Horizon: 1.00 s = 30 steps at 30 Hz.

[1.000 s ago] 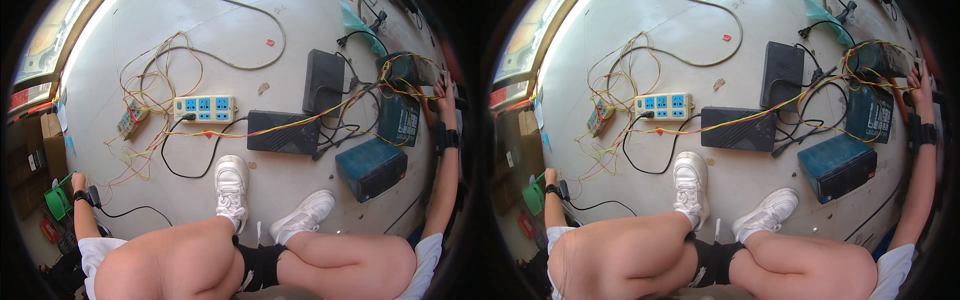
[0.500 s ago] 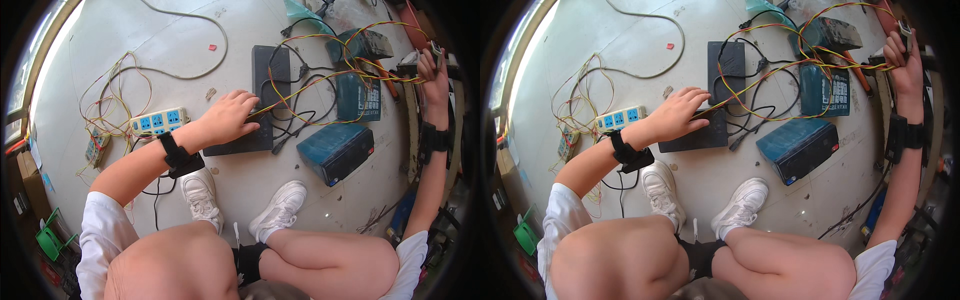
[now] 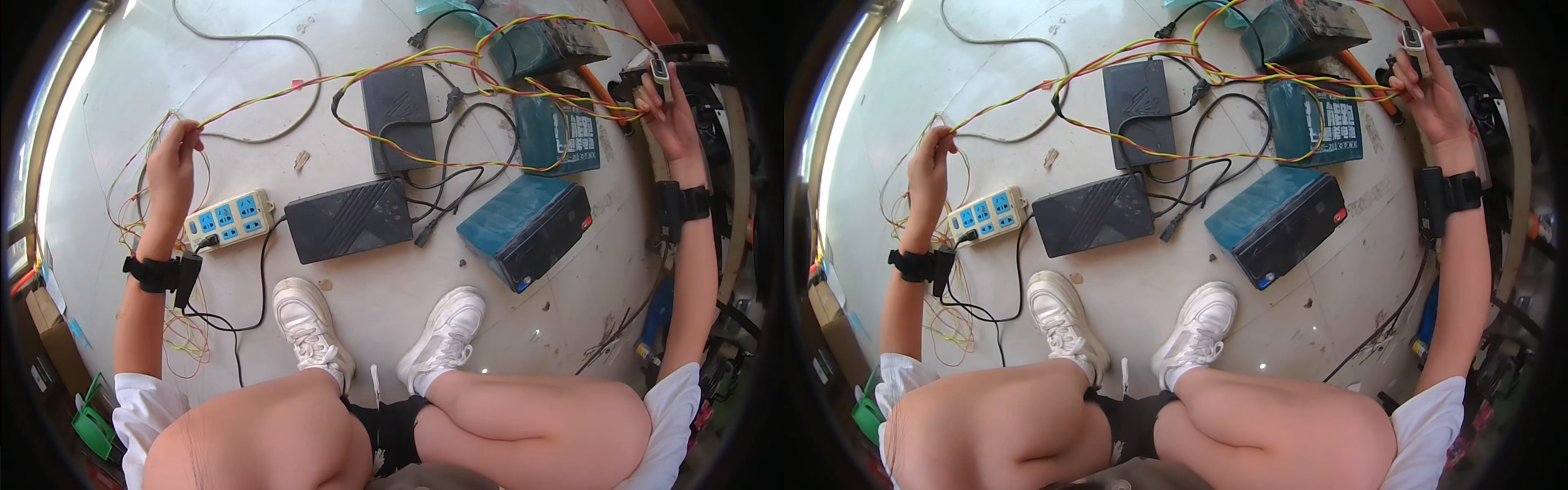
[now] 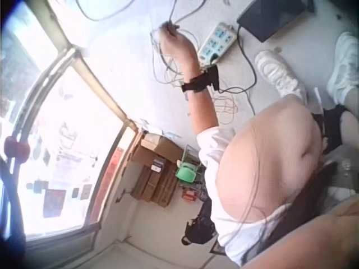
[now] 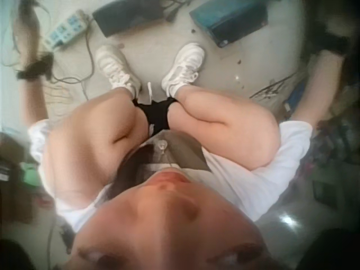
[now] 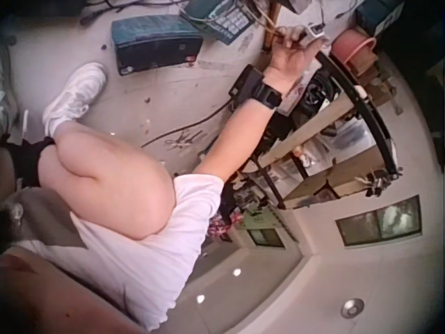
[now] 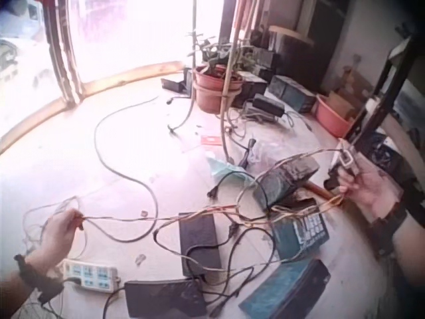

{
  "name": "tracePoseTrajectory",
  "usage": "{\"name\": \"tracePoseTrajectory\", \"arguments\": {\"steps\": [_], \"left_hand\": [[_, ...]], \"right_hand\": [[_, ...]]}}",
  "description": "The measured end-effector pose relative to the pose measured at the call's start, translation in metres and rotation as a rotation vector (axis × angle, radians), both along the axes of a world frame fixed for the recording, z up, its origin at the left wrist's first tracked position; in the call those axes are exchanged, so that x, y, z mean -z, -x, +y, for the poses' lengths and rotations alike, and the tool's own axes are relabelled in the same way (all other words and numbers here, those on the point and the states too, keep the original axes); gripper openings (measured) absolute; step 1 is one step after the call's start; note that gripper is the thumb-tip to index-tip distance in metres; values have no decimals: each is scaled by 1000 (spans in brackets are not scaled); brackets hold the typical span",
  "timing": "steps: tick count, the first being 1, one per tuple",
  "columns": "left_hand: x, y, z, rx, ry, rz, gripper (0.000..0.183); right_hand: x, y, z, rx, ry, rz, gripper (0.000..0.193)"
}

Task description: The person sits on the floor and untangles a bundle of multicolored wires connected to a power strip. They separate the wires, coil them neatly, and then wrap the coiled bundle around the power strip.

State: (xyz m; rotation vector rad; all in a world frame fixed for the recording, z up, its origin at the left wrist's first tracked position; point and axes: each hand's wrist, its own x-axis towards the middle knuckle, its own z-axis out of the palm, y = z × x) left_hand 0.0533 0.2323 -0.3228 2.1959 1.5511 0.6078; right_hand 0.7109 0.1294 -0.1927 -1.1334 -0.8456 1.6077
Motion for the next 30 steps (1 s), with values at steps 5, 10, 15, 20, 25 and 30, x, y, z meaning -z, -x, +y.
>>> {"name": "tracePoseTrajectory", "arguments": {"steps": [5, 10, 15, 20, 25, 30], "left_hand": [[-24, 174, 21, -188, -161, 248, 15], [-37, 338, -17, -590, -138, 287, 20], [-45, 476, -92, -982, -53, 477, 22], [-45, 550, -146, -1316, 127, 662, 27], [-16, 514, -111, -1300, 159, 799, 33], [-4, 274, -15, -501, -353, 484, 41]], "right_hand": [[29, 35, 30, 33, -56, -70, 40], [44, 35, 70, 266, -30, -316, 24], [59, -1, 81, 397, -69, -364, 30], [71, -51, 74, 967, 0, -381, 31], [57, -37, 58, 795, -77, -306, 39], [10, 64, 68, 347, -179, -20, 43]]}}
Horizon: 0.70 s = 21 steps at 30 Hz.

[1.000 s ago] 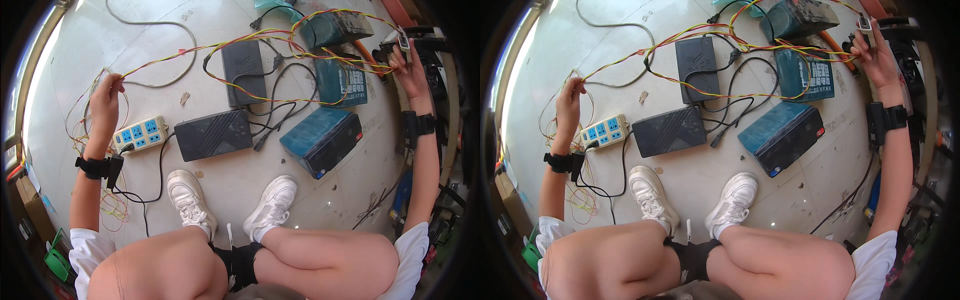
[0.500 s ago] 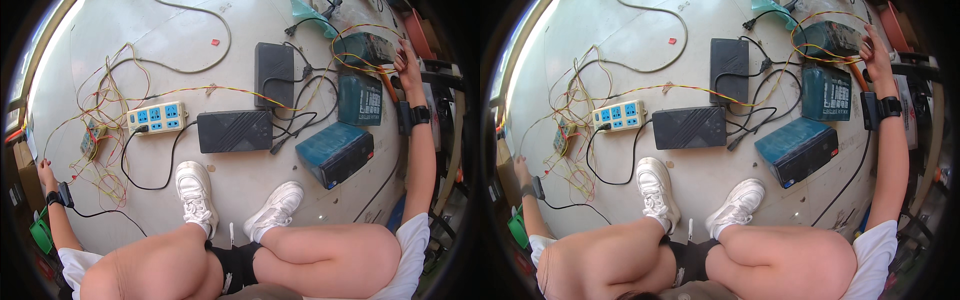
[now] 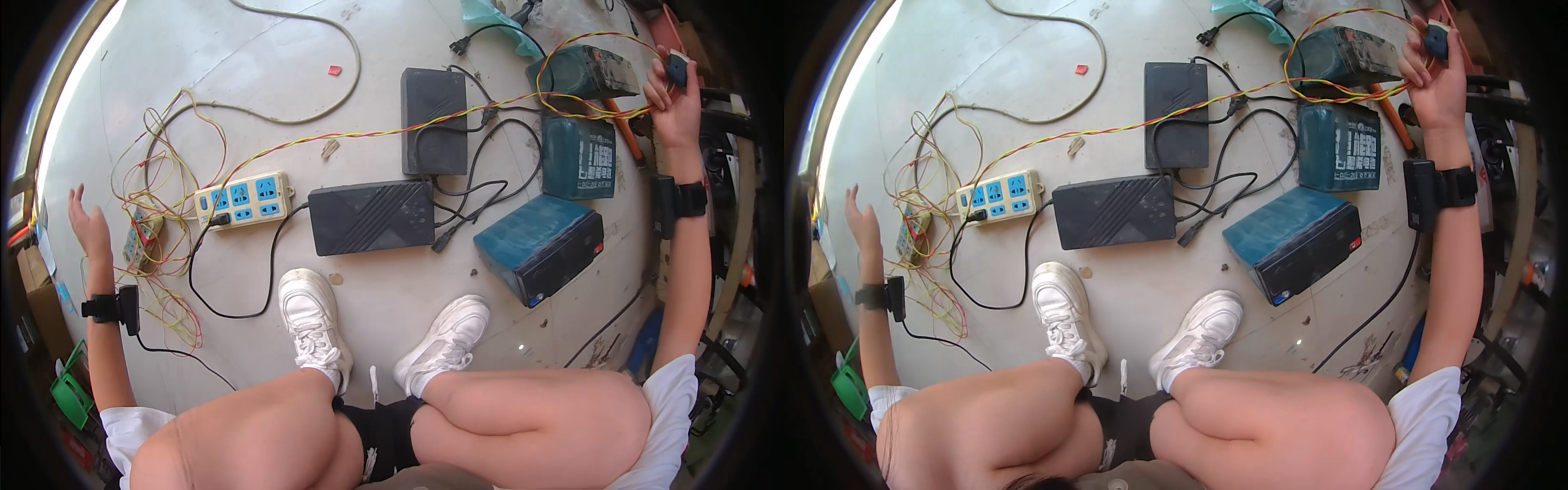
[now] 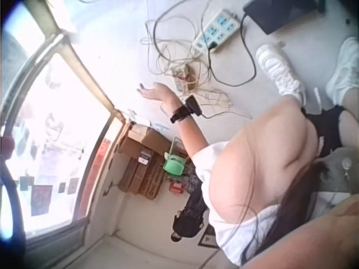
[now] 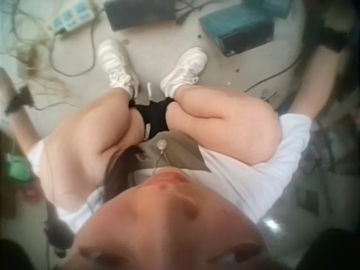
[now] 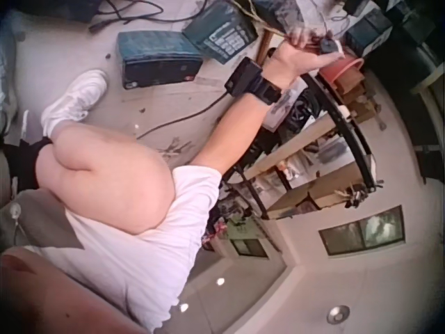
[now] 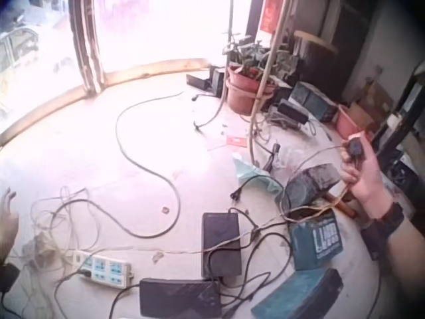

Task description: The person sits on the floor and untangles a bundle of multicolored wires connected to a power strip. They separate the wires, coil them neatly, and then wrap the coiled bundle around the power strip.

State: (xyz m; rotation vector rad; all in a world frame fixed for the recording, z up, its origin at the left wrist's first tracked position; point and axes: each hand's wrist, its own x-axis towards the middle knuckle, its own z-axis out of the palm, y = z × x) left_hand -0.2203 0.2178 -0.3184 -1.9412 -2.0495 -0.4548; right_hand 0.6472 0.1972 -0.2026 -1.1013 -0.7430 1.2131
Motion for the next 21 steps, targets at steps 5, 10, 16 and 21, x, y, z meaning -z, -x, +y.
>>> {"name": "tracePoseTrajectory", "arguments": {"steps": [5, 10, 16, 21], "left_hand": [[-11, -307, -5, 894, 485, -538, 54], [-27, -462, -24, 1108, 652, -606, 108], [-61, -521, -31, 1506, 393, -1005, 52], [-52, -447, -7, 1245, 468, -699, 14]], "right_hand": [[-56, 91, -8, -426, -71, 326, 34], [-99, 146, -29, -534, -67, 612, 14], [-83, 166, -45, -775, -18, 533, 53], [-62, 125, -48, -216, 136, 118, 54]]}}
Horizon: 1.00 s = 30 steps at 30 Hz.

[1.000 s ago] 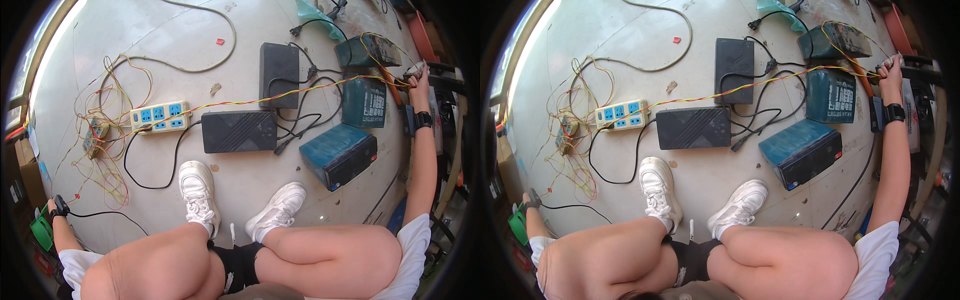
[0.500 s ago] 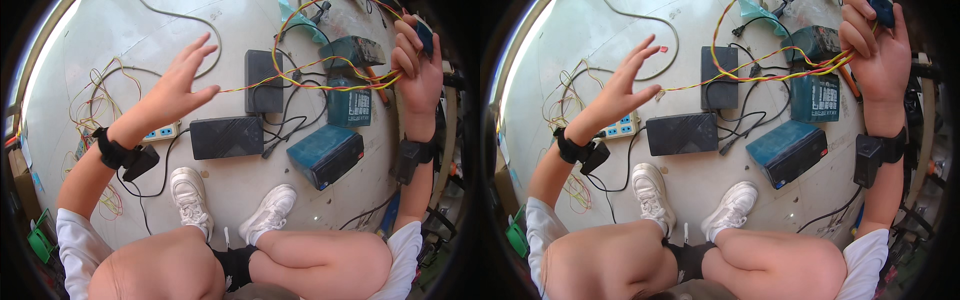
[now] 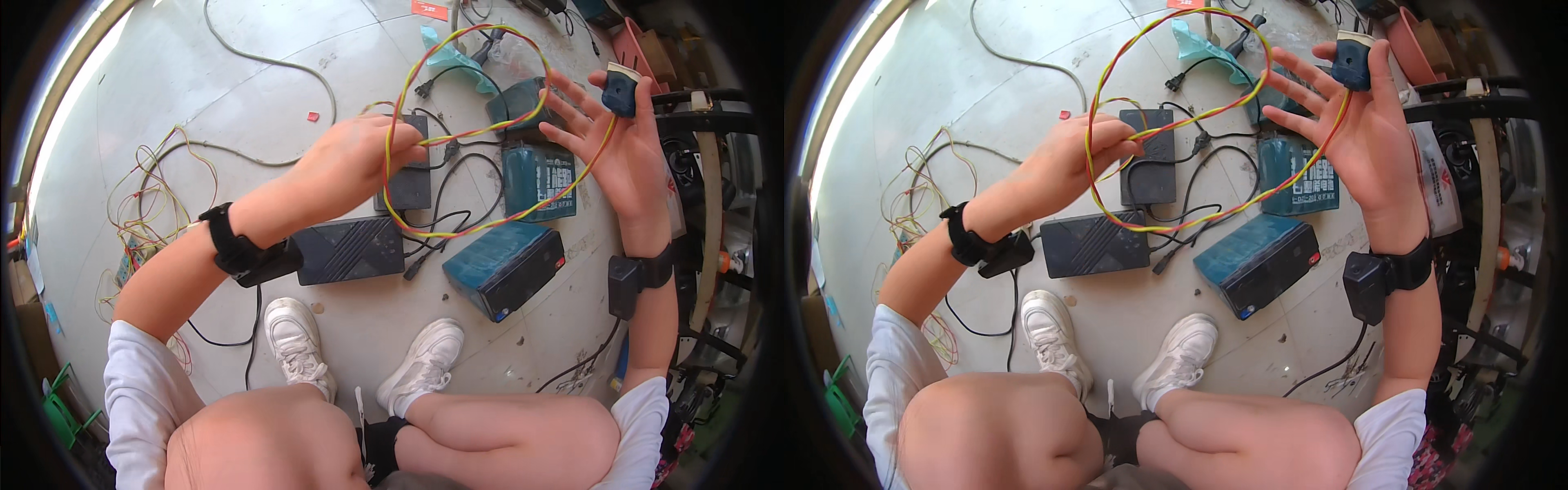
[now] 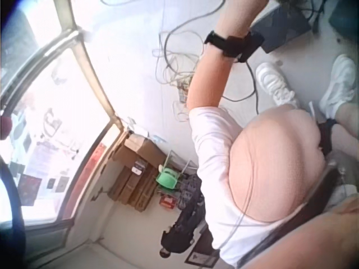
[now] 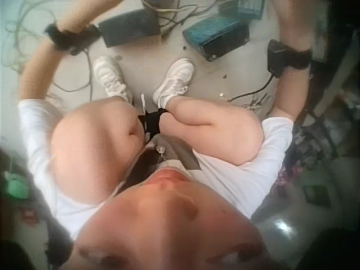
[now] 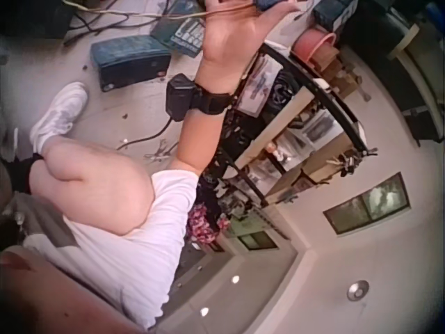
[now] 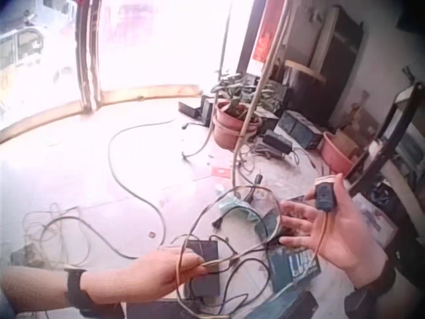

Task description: The person sits on the floor and untangles a bundle of multicolored wires connected to a power strip. They separate the wires, coil them neatly, and then wrap the coiled bundle around the power strip.

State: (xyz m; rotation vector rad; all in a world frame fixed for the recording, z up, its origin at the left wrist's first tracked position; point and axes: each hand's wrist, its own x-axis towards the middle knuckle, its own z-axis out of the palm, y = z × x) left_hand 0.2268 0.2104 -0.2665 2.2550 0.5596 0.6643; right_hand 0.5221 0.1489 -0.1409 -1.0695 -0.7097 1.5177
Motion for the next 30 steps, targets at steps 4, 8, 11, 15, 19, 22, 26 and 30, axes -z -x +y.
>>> {"name": "tracePoseTrajectory", "arguments": {"steps": [4, 8, 11, 15, 19, 22, 26, 30], "left_hand": [[-3, 130, 31, -421, -122, 240, 15], [-37, 236, 36, -644, -90, 334, 17], [-58, 271, 18, -494, -292, 470, 16], [-64, 262, -4, -464, -327, 577, 16], [-70, 235, -12, -360, -331, 456, 13], [-71, 219, -19, -446, -112, 389, 20], [-80, 222, -20, -485, -12, 362, 26], [-101, 239, -21, -446, -55, 236, 29]], "right_hand": [[31, -77, 0, 243, 85, -48, 41], [54, -183, 3, 583, 123, -66, 41], [79, -237, -2, 827, 237, -88, 42], [127, -264, -11, 775, 452, -479, 41], [174, -272, -18, 666, 837, -510, 12], [192, -271, -23, 491, 860, -571, 17], [181, -235, -22, 405, 866, -935, 32], [142, -138, -3, 49, 283, -1876, 40]]}}
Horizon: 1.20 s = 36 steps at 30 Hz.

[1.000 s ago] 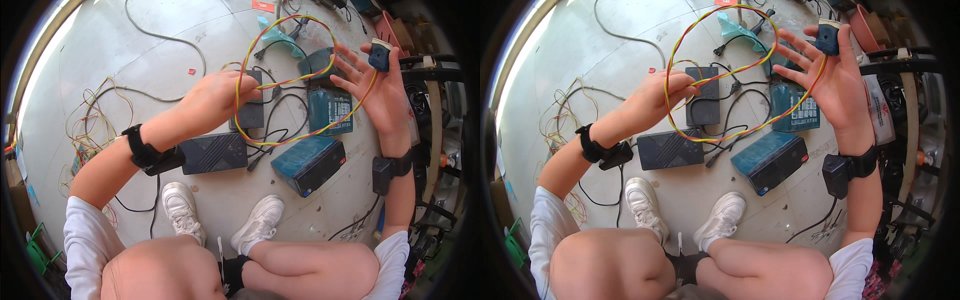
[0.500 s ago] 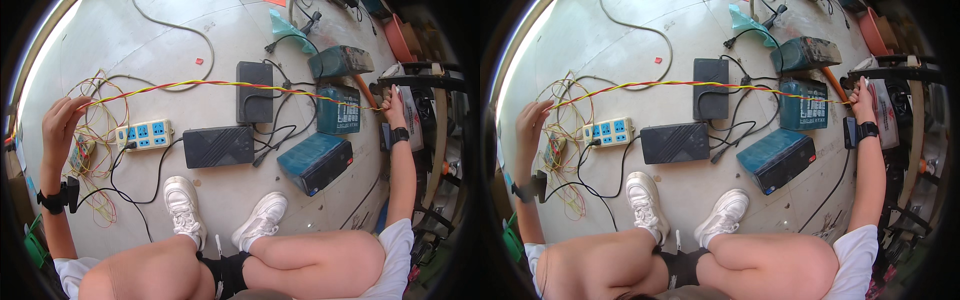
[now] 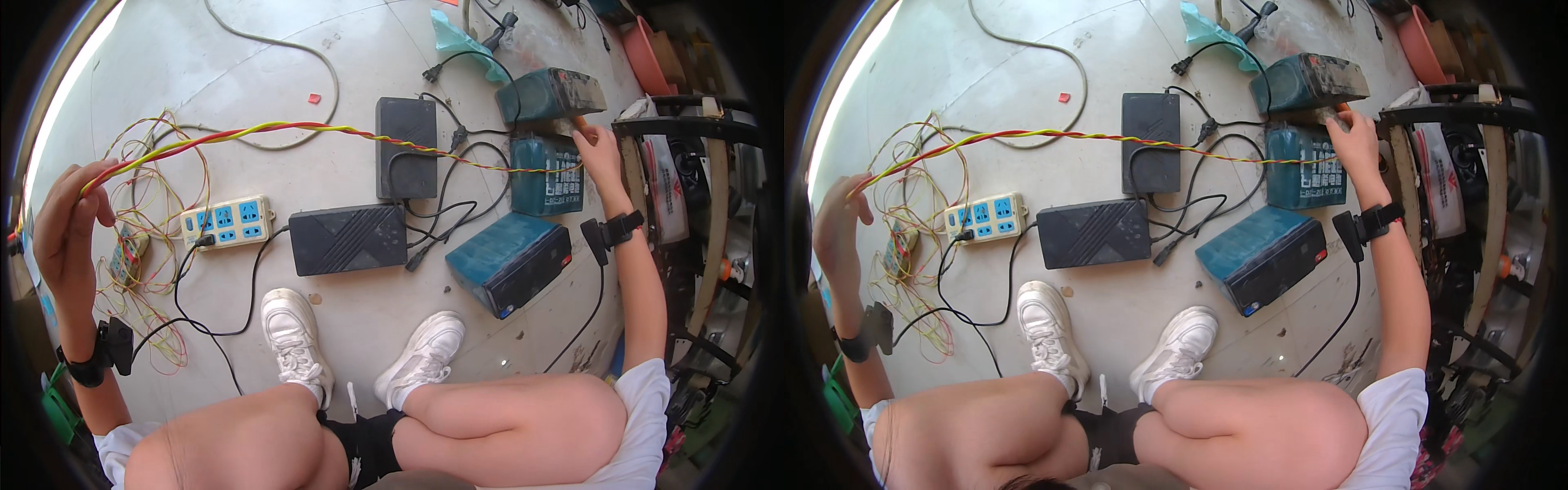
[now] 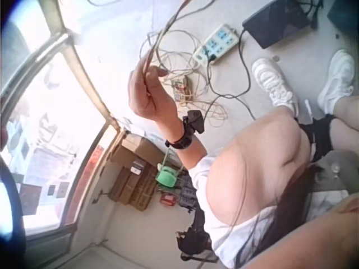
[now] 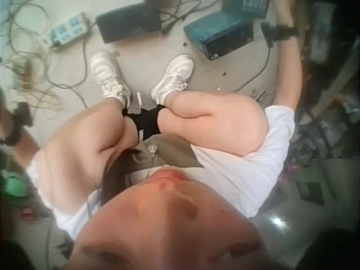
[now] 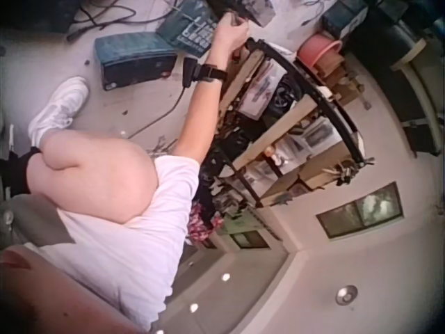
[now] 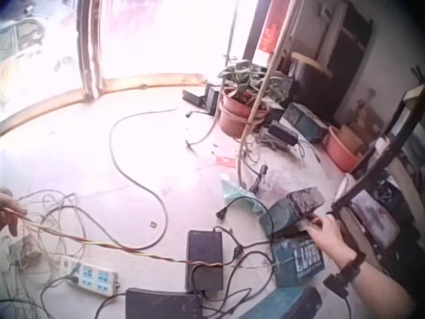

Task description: The person sits on the floor and untangles a bundle of multicolored wires connected to a power strip. They separate the wires, coil them neatly, and then wrap the coiled bundle around the power strip.

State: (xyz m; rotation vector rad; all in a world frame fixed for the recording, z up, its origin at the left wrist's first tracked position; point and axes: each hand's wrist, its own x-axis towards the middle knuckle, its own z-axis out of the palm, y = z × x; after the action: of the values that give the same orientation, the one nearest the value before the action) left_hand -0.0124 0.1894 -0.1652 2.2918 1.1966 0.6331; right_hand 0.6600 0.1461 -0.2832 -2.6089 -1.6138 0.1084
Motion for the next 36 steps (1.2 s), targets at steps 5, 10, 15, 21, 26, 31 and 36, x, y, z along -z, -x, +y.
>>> {"name": "tracePoseTrajectory", "arguments": {"steps": [5, 10, 15, 21, 26, 31, 36], "left_hand": [[-17, -3, 2, -101, -230, -126, 34], [-2, -2, 49, -433, -258, -323, 34], [52, -29, 79, -576, 138, -131, 28], [81, -144, -1, 214, -137, 389, 7], [40, -182, -22, 482, -258, 0, 12], [27, -173, 5, 210, -130, -246, 24], [57, -145, 20, 157, 193, -329, 22]], "right_hand": [[-37, 156, 2, -812, 180, 819, 47], [-61, 214, 20, -635, 1037, 839, 49], [-98, 199, 41, -581, 707, 1394, 69], [-119, 216, 59, -777, -94, 1901, 52], [-104, 251, 38, -750, 298, 1623, 56], [-106, 262, 4, -576, 931, 1825, 51], [-117, 239, 7, -794, 679, 2166, 50]]}}
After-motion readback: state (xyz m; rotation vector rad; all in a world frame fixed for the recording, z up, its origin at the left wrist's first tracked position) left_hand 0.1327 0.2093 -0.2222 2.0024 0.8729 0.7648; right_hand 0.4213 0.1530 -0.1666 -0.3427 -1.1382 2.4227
